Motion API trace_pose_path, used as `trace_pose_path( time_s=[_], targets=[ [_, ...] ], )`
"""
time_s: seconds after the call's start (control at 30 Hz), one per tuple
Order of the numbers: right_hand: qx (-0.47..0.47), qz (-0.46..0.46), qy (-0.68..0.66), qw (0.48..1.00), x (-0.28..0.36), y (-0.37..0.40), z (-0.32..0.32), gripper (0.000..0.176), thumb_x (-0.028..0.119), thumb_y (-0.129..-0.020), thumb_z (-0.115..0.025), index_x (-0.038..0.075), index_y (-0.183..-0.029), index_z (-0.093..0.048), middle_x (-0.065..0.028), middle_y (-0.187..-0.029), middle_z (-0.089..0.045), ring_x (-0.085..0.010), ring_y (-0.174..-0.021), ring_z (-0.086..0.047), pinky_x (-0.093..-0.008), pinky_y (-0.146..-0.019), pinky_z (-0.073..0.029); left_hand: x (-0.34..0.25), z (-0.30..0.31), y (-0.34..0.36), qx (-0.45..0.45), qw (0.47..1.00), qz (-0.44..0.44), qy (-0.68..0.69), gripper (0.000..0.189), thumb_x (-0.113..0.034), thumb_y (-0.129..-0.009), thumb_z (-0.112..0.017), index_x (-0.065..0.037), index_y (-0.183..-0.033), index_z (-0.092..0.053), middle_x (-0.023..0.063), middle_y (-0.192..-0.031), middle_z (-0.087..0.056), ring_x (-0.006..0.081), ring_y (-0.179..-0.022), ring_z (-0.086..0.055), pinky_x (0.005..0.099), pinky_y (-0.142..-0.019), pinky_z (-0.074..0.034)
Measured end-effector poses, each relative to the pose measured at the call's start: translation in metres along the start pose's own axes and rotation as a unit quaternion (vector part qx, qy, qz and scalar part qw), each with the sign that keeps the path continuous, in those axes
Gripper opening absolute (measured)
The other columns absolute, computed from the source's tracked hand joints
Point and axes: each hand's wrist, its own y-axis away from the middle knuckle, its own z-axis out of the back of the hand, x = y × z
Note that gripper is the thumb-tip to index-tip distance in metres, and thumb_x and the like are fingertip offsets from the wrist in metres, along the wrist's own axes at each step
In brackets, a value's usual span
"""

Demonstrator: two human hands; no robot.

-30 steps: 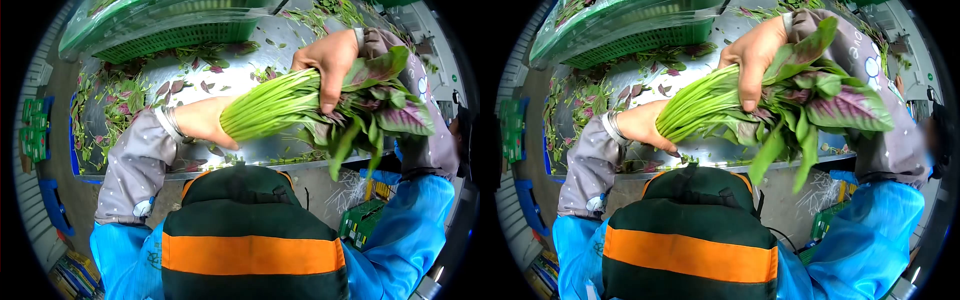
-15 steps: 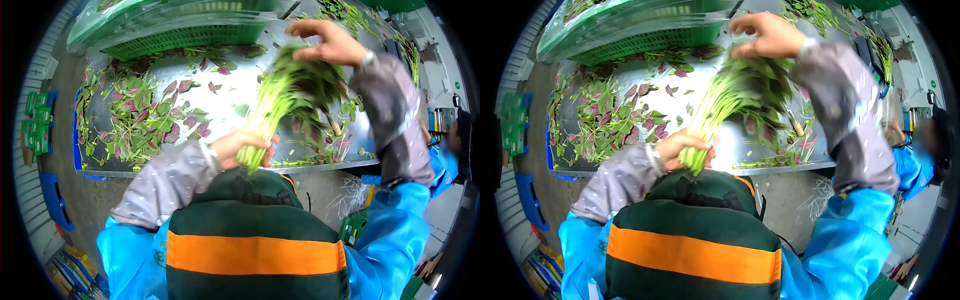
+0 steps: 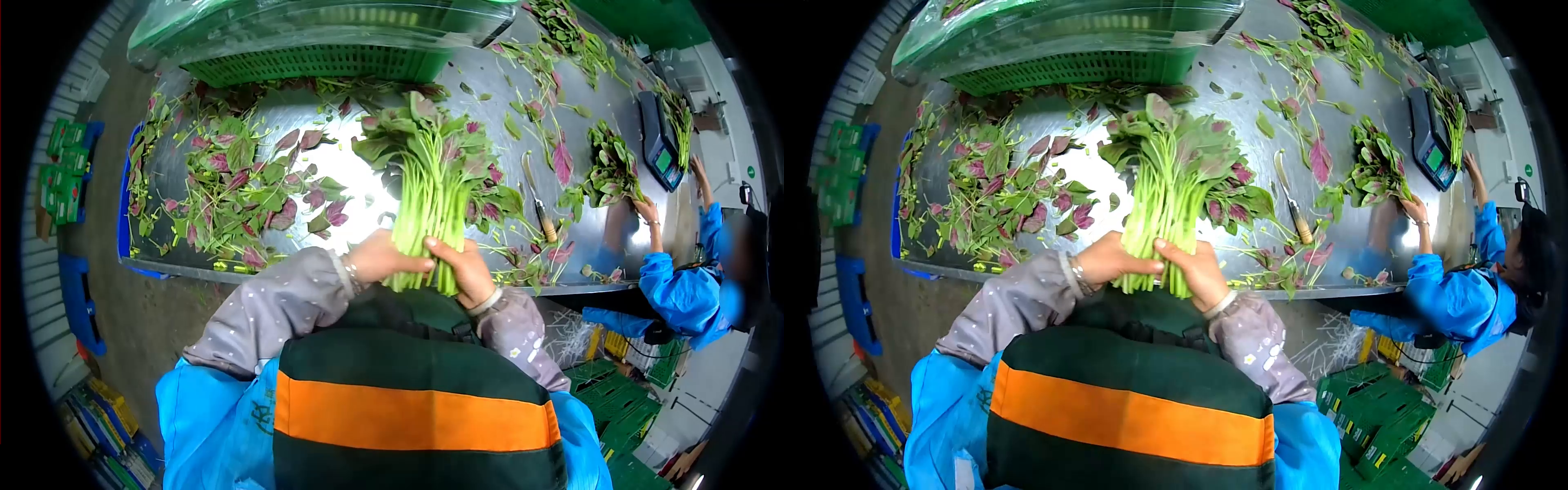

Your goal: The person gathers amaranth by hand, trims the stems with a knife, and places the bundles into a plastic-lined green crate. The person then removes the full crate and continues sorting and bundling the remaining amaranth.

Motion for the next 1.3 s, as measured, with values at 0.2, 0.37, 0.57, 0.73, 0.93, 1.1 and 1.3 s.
trace_pose_path(
  time_s=[0.2,0.37,0.57,0.73,0.93,1.1,1.3],
  targets=[
    [0.074,-0.022,-0.092,0.993,-0.017,-0.013,0.013,0.021,0.018,-0.087,-0.055,-0.002,-0.094,-0.055,-0.011,-0.079,-0.061,-0.0198,-0.067,-0.061,-0.0307,-0.061,-0.051,0.01,-0.001,0.0,-0.055,0.989,0.06,0.12,0.017,-0.005,-0.08,-0.061,0.002,-0.095,-0.057,0.0069,-0.074,-0.06,0.0154,-0.062,-0.057,0.0294,-0.056,-0.047],
    [-0.114,0.174,0.001,0.978,0.094,0.068,0.087,0.018,0.025,-0.086,-0.054,0.008,-0.091,-0.054,0.0043,-0.058,-0.044,-0.0069,-0.044,-0.041,-0.0219,-0.04,-0.036,-0.06,0.092,0.076,0.042,0.906,-0.019,0.421,0.012,-0.015,-0.089,-0.051,-0.005,-0.096,-0.05,-0.0025,-0.059,-0.042,0.0076,-0.046,-0.038,0.0224,-0.041,-0.035],
    [-0.107,0.29,-0.112,0.944,0.112,0.057,0.077,0.014,0.022,-0.092,-0.048,0.008,-0.091,-0.048,0.0045,-0.059,-0.035,-0.0034,-0.046,-0.031,-0.0192,-0.04,-0.024,-0.063,0.051,0.062,0.081,0.887,-0.115,0.44,0.017,-0.021,-0.093,-0.043,-0.008,-0.104,-0.046,-0.0018,-0.064,-0.041,0.007,-0.051,-0.037,0.0209,-0.044,-0.032],
    [-0.081,0.113,-0.086,0.987,0.029,-0.006,0.01,0.02,0.025,-0.088,-0.054,0.005,-0.089,-0.053,-0.0021,-0.067,-0.052,-0.0133,-0.055,-0.05,-0.0273,-0.049,-0.043,-0.034,-0.022,0.008,-0.03,0.938,-0.029,0.345,0.016,-0.015,-0.089,-0.052,-0.007,-0.102,-0.049,0.0054,-0.085,-0.056,0.0135,-0.074,-0.054,0.0288,-0.068,-0.047],
    [-0.052,0.048,-0.089,0.994,-0.023,-0.038,-0.018,0.031,0.024,-0.089,-0.054,-0.001,-0.107,-0.054,-0.0075,-0.092,-0.061,-0.0162,-0.081,-0.058,-0.0286,-0.07,-0.048,0.024,-0.009,-0.006,-0.081,0.97,-0.035,0.226,0.033,-0.014,-0.086,-0.058,-0.001,-0.115,-0.049,0.0063,-0.103,-0.056,0.0147,-0.092,-0.055,0.0289,-0.078,-0.046],
    [-0.019,0.127,0.116,0.985,-0.04,-0.052,0.01,0.036,0.028,-0.091,-0.05,-0.001,-0.112,-0.053,-0.0069,-0.094,-0.061,-0.0144,-0.079,-0.055,-0.026,-0.07,-0.045,0.017,-0.003,-0.007,0.002,0.971,0.068,0.23,0.041,-0.011,-0.082,-0.063,0.0,-0.119,-0.047,0.0092,-0.111,-0.054,0.0164,-0.102,-0.054,0.0312,-0.085,-0.045],
    [0.086,-0.08,0.031,0.993,-0.013,-0.033,0.017,0.048,0.048,-0.089,-0.043,0.005,-0.11,-0.051,-0.0045,-0.082,-0.06,-0.009,-0.048,-0.048,-0.0213,-0.038,-0.04,0.011,0.002,-0.016,0.102,0.979,0.057,0.167,0.039,-0.003,-0.076,-0.065,0.0,-0.112,-0.05,0.0122,-0.091,-0.062,0.0191,-0.086,-0.061,0.0307,-0.076,-0.049]
  ],
)
